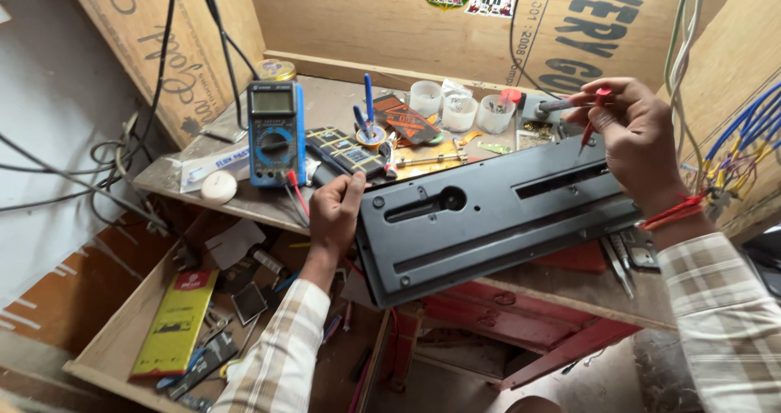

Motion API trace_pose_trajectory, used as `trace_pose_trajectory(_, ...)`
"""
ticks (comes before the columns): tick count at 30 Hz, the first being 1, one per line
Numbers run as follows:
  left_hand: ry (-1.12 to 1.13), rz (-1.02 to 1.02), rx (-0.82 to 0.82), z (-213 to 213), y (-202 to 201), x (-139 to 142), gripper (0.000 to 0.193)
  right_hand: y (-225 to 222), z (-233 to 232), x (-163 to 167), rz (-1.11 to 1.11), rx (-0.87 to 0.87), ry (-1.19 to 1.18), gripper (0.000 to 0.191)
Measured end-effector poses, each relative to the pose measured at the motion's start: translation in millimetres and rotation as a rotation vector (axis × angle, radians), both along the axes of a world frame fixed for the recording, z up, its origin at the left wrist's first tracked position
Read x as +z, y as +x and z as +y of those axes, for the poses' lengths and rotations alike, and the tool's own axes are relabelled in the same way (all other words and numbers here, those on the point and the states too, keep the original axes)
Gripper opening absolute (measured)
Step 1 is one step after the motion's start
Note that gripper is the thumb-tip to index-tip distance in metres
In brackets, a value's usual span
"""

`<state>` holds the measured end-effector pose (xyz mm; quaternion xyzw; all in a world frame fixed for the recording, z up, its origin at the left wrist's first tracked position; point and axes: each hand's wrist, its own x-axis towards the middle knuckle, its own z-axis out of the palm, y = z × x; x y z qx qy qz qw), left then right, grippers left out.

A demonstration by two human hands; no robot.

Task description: The person uses a multimeter to test points on the back of a black plastic keyboard case, then removes the case to expose the internal circuit board. They continue testing various points on the circuit board with the multimeter probes.

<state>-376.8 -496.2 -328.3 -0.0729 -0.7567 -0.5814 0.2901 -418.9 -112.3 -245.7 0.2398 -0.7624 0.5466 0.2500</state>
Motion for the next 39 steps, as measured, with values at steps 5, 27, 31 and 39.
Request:
trace_pose_trajectory(5, -0.011, -0.032, 0.016, -10.1, -74.2, -6.2, 0.045, -100.6, -2.9, -0.2, 0.289, -0.040, -0.258, 0.027)
trace_pose_trajectory(27, 0.016, 0.005, 0.024, -15.6, -165.5, -44.8, 0.033, -192.5, 24.1, -73.9, 0.544, -0.293, -0.282, 0.027)
trace_pose_trajectory(31, 0.043, -0.008, 0.006, -15.6, -168.4, -47.2, 0.033, -196.3, 25.0, -78.9, 0.575, -0.333, -0.264, 0.032)
trace_pose_trajectory(39, -0.021, 0.008, 0.049, -17.1, -168.0, -44.8, 0.035, -198.4, 27.1, -92.8, 0.549, -0.450, -0.287, 0.028)
